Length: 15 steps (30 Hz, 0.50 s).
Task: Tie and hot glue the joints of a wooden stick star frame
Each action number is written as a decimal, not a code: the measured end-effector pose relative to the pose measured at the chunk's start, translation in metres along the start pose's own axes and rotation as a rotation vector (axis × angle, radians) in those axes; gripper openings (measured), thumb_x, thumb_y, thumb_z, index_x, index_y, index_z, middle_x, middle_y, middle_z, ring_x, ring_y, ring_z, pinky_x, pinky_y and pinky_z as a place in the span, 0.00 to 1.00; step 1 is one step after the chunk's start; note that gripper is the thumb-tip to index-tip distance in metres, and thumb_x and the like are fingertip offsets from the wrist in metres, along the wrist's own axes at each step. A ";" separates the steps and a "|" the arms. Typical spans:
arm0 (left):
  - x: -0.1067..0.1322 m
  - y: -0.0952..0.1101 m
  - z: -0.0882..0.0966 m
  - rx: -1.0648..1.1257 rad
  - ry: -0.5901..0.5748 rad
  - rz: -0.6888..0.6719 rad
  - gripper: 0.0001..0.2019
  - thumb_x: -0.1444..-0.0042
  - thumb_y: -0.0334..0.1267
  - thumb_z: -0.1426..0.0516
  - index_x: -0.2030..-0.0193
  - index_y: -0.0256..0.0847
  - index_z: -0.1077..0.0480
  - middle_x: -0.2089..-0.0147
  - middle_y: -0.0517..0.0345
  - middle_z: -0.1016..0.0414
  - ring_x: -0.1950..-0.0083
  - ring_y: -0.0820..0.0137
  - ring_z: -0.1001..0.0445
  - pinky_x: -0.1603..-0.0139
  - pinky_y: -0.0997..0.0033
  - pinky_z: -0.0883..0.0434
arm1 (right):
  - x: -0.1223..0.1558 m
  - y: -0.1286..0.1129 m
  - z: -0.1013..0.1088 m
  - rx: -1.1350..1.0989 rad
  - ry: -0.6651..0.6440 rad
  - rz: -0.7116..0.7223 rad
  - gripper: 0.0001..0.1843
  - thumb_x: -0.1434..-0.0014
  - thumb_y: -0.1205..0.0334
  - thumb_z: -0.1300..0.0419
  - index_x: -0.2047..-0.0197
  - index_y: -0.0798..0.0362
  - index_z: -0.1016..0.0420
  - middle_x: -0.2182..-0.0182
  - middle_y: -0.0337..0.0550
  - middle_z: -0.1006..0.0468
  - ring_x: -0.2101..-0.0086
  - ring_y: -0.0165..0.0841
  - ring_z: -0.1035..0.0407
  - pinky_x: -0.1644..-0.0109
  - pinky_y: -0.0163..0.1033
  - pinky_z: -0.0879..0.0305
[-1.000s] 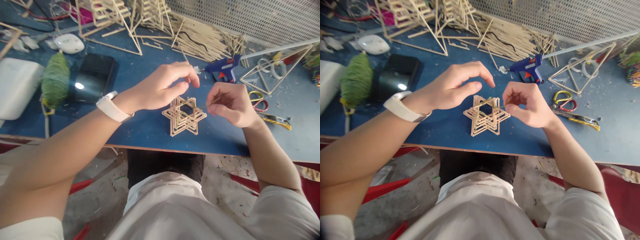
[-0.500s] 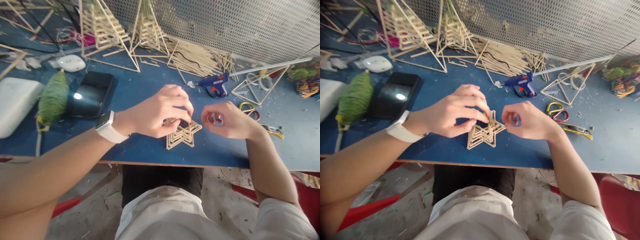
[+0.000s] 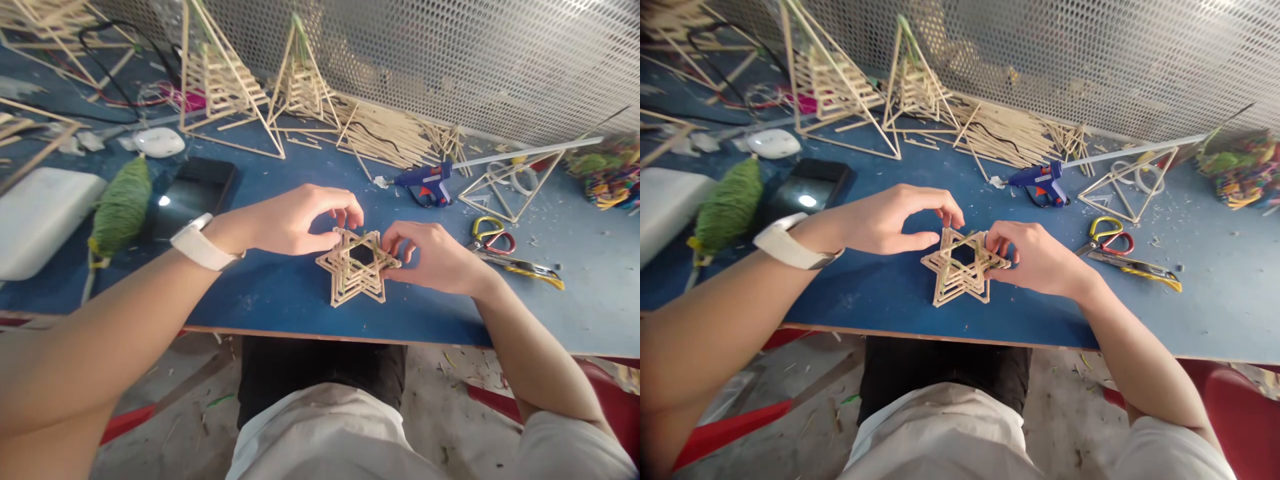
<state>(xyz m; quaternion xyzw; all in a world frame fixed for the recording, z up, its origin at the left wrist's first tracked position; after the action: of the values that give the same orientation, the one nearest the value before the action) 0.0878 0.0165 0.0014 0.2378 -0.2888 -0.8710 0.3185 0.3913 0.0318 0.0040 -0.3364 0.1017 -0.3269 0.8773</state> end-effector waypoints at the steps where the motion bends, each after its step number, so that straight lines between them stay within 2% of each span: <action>1: 0.000 0.000 -0.001 -0.007 -0.001 -0.027 0.18 0.34 0.31 0.39 0.39 0.46 0.19 0.39 0.53 0.14 0.40 0.61 0.15 0.37 0.61 0.21 | 0.000 0.001 0.000 -0.008 -0.004 -0.002 0.18 0.38 0.57 0.18 0.52 0.48 0.20 0.56 0.39 0.13 0.62 0.33 0.22 0.60 0.38 0.26; 5: -0.001 0.003 -0.004 -0.051 0.065 -0.138 0.12 0.28 0.31 0.39 0.47 0.48 0.15 0.40 0.53 0.15 0.41 0.64 0.15 0.35 0.61 0.22 | -0.001 0.003 0.000 -0.033 -0.017 -0.008 0.19 0.37 0.54 0.17 0.51 0.48 0.19 0.55 0.40 0.13 0.61 0.34 0.21 0.58 0.38 0.26; 9: 0.000 0.007 -0.003 -0.038 0.152 -0.181 0.08 0.30 0.33 0.37 0.56 0.47 0.14 0.47 0.56 0.14 0.48 0.67 0.15 0.40 0.64 0.22 | -0.002 0.004 0.001 -0.055 -0.025 -0.011 0.20 0.37 0.50 0.17 0.51 0.48 0.18 0.55 0.41 0.12 0.60 0.35 0.21 0.58 0.39 0.25; 15: 0.001 0.007 -0.004 -0.050 0.135 -0.186 0.06 0.31 0.35 0.34 0.60 0.46 0.14 0.48 0.54 0.14 0.52 0.67 0.16 0.46 0.64 0.23 | -0.002 0.006 0.000 -0.052 -0.029 0.000 0.20 0.37 0.50 0.18 0.51 0.48 0.18 0.55 0.42 0.12 0.61 0.35 0.20 0.58 0.39 0.25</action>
<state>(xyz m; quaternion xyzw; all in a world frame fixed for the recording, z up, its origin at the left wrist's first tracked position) 0.0922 0.0103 0.0026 0.3135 -0.2216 -0.8857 0.2609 0.3925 0.0368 0.0001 -0.3639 0.0978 -0.3191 0.8696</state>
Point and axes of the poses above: each hand's wrist, its own x-axis away from the middle knuckle, its own z-axis out of the back of the hand, y = z × x, the point moved 2 cm from there along -x, towards the middle knuckle
